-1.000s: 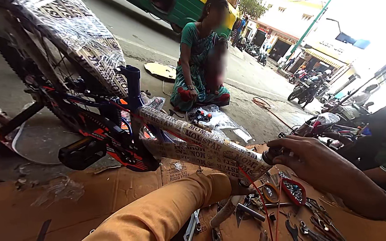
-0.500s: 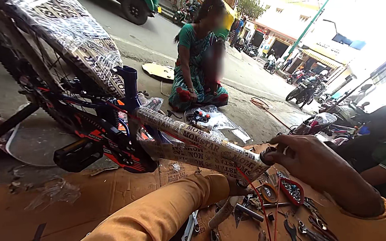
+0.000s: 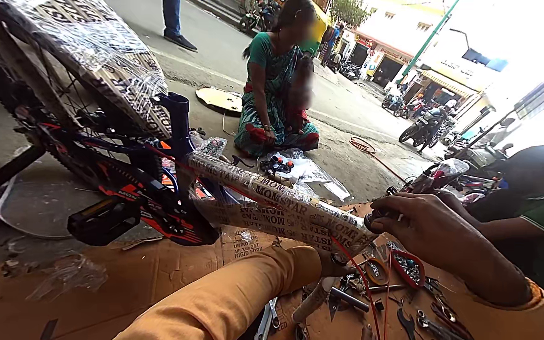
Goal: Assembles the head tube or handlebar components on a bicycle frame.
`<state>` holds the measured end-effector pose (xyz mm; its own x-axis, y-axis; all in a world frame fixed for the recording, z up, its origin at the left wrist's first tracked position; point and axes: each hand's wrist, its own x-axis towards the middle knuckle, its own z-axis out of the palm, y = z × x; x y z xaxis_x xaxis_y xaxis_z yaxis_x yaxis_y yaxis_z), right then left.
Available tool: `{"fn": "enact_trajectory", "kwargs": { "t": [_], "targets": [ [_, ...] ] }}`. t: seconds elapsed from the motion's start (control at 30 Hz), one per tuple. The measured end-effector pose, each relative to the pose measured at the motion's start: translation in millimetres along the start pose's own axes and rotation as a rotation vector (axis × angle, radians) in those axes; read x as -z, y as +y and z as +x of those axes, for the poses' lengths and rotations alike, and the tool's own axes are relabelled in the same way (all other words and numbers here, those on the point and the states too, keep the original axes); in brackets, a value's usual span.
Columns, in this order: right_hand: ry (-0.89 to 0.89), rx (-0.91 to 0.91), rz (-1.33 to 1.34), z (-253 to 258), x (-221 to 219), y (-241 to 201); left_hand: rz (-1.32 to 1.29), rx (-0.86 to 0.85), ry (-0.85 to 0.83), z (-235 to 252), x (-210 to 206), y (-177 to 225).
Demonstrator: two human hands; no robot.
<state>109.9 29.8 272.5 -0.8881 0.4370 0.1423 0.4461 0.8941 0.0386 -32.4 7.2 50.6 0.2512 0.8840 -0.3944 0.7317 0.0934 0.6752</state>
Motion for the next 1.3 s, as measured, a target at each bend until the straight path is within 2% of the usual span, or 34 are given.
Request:
{"fn": "enact_trajectory", "kwargs": {
  "t": [0.17,0.27,0.37,0.43,0.5,0.6,0.7,0.83,0.9,1.0,1.3],
  "targets": [
    [0.05,0.091,0.021,-2,-7,4,-0.025,0.007,-0.025,-5,3,0],
    [0.038,0.105,0.055,-2,-7,5,0.029,-0.085,0.04,-6,0,-6],
    [0.04,0.136,0.097,-1,-9,5,0.063,0.006,-0.041,-52,25,44],
    [0.041,0.121,0.109,-1,-9,4,0.047,-0.089,0.022,-28,11,17],
    [0.004,0.083,0.097,-1,-7,5,0.002,-0.117,0.011,-5,1,-3],
    [-0.073,0.069,0.081,0,-1,8,-0.008,-0.089,-0.011,-4,3,-2],
    [-0.016,0.121,0.048,0,-5,9,0.031,-0.045,-0.054,-2,3,-3],
    [0.022,0.077,-0.044,-1,-12,4,-0.019,-0.088,0.006,24,-10,-22],
    [0.043,0.025,-0.136,-1,-17,2,-0.03,-0.115,0.003,24,-10,-20],
    [0.041,0.005,-0.191,-3,-16,-6,-0.033,-0.069,0.018,20,-10,-16],
    [0.048,0.11,-0.027,-7,-11,2,0.018,-0.083,0.039,-7,1,4]
  ]
}}
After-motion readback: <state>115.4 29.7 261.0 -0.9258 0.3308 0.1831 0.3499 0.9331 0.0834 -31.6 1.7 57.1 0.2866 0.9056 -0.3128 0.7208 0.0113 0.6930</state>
